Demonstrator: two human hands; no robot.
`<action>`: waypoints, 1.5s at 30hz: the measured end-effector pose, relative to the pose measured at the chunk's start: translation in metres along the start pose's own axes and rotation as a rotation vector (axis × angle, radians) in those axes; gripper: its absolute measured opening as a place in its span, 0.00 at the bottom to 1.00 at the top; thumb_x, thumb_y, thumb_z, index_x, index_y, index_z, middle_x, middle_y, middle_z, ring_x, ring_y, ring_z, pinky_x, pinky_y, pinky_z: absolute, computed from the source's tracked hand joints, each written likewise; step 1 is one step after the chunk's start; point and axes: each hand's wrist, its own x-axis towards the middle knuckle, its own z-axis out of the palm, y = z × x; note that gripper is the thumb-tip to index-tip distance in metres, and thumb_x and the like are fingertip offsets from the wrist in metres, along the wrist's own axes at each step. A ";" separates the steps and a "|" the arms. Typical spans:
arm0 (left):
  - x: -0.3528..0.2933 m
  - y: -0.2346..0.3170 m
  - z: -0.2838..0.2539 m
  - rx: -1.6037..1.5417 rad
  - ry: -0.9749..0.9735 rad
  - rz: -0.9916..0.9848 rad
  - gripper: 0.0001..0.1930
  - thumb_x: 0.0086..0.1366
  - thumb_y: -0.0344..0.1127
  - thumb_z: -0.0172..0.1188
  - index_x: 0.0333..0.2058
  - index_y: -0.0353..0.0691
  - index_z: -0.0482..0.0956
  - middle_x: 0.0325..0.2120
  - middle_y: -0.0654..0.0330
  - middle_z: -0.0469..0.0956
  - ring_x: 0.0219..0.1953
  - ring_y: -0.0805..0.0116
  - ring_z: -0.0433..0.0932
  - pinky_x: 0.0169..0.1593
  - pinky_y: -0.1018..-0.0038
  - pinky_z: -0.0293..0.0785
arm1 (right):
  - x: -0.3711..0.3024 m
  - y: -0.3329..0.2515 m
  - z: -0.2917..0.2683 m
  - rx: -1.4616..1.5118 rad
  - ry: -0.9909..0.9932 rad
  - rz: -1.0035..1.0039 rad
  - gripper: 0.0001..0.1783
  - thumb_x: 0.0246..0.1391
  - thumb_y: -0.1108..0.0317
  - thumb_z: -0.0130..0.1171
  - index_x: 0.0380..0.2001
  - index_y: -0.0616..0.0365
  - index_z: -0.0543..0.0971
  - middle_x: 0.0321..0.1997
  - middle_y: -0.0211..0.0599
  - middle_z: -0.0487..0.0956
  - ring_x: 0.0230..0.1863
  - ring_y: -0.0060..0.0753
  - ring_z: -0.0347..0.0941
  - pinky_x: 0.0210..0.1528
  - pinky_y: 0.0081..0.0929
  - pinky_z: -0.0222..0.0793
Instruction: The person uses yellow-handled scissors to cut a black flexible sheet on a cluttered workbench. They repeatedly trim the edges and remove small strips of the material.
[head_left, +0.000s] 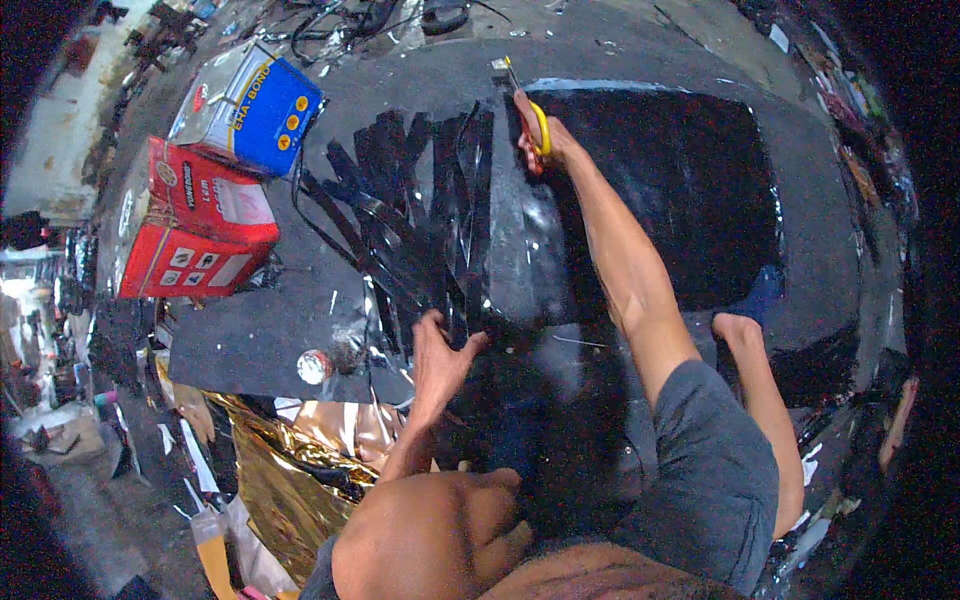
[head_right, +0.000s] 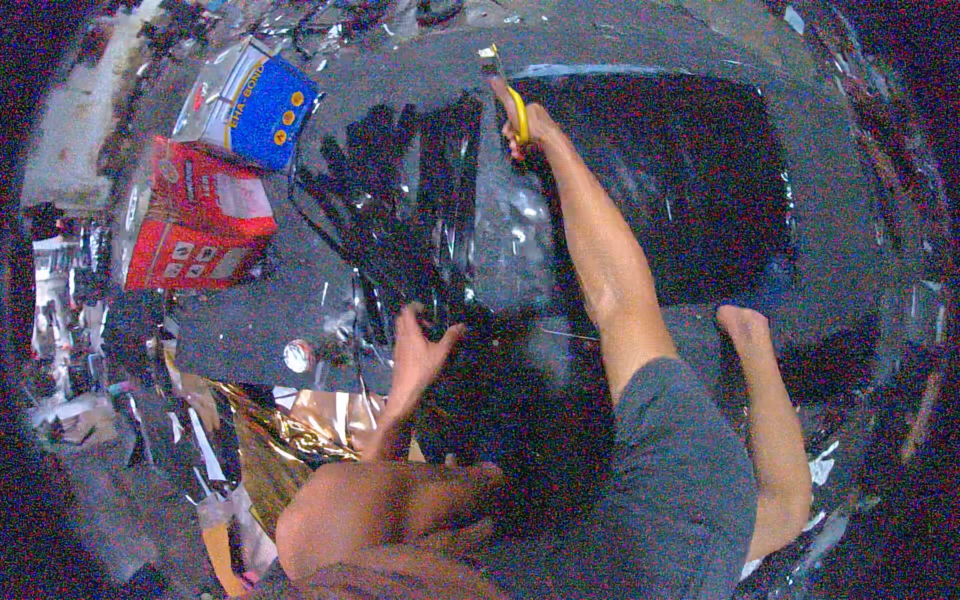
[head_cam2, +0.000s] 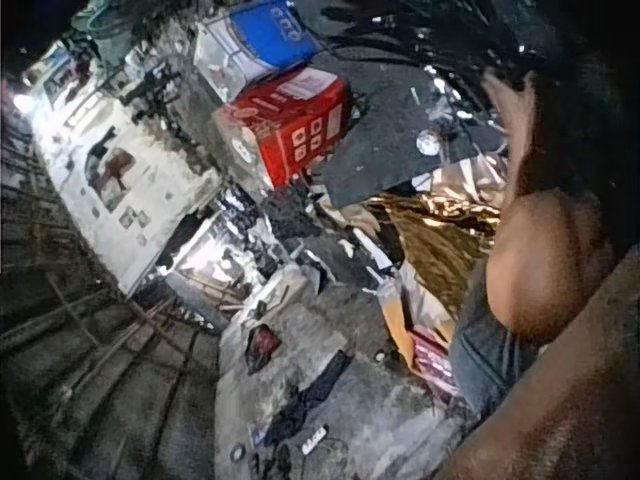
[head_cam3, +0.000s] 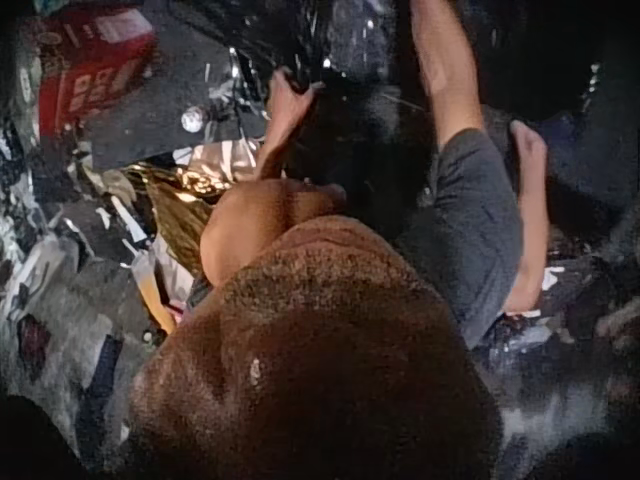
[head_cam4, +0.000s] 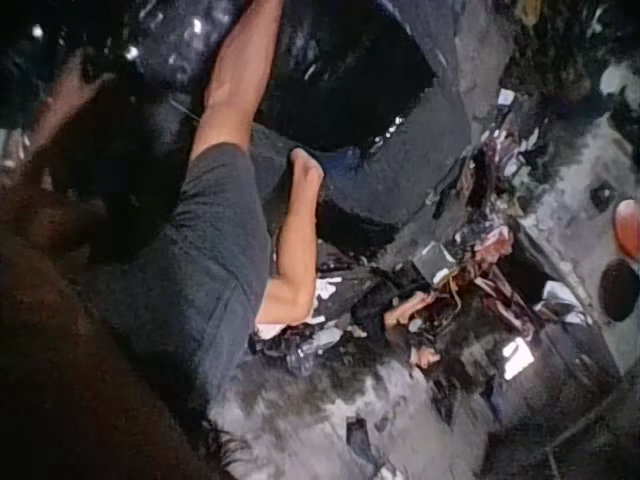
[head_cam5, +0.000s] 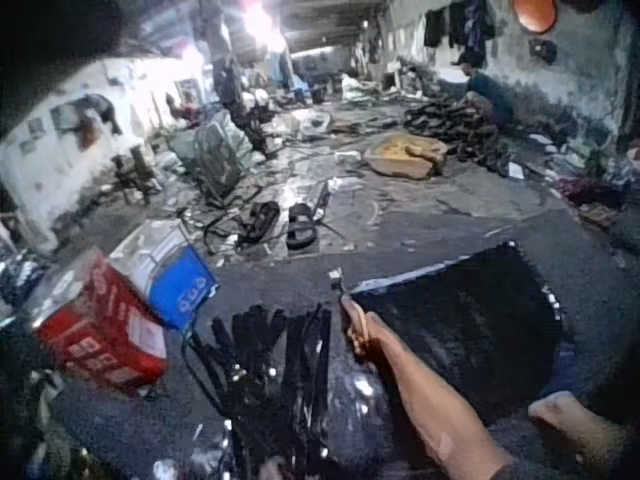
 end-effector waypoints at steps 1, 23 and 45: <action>0.002 0.011 -0.006 0.128 0.065 0.079 0.27 0.49 0.41 0.66 0.43 0.31 0.68 0.36 0.50 0.69 0.38 0.55 0.69 0.42 0.65 0.66 | -0.021 0.011 0.001 -0.021 0.013 0.012 0.43 0.40 0.22 0.43 0.12 0.59 0.69 0.10 0.35 0.68 0.09 0.32 0.68 0.11 0.31 0.65; 0.074 0.036 0.124 -0.340 -0.354 -0.202 0.08 0.47 0.35 0.66 0.20 0.37 0.81 0.21 0.56 0.80 0.27 0.66 0.78 0.36 0.70 0.72 | -0.404 0.215 0.069 0.508 -0.168 0.435 0.27 0.54 0.41 0.48 0.30 0.59 0.72 0.16 0.32 0.70 0.16 0.29 0.69 0.21 0.31 0.70; 0.022 0.021 0.134 -0.707 -0.675 -0.205 0.14 0.59 0.44 0.57 0.25 0.38 0.73 0.14 0.68 0.69 0.16 0.80 0.65 0.20 0.79 0.60 | -0.347 0.225 0.062 0.107 -0.033 0.470 0.43 0.43 0.25 0.41 0.23 0.62 0.72 0.14 0.32 0.68 0.12 0.27 0.67 0.15 0.27 0.67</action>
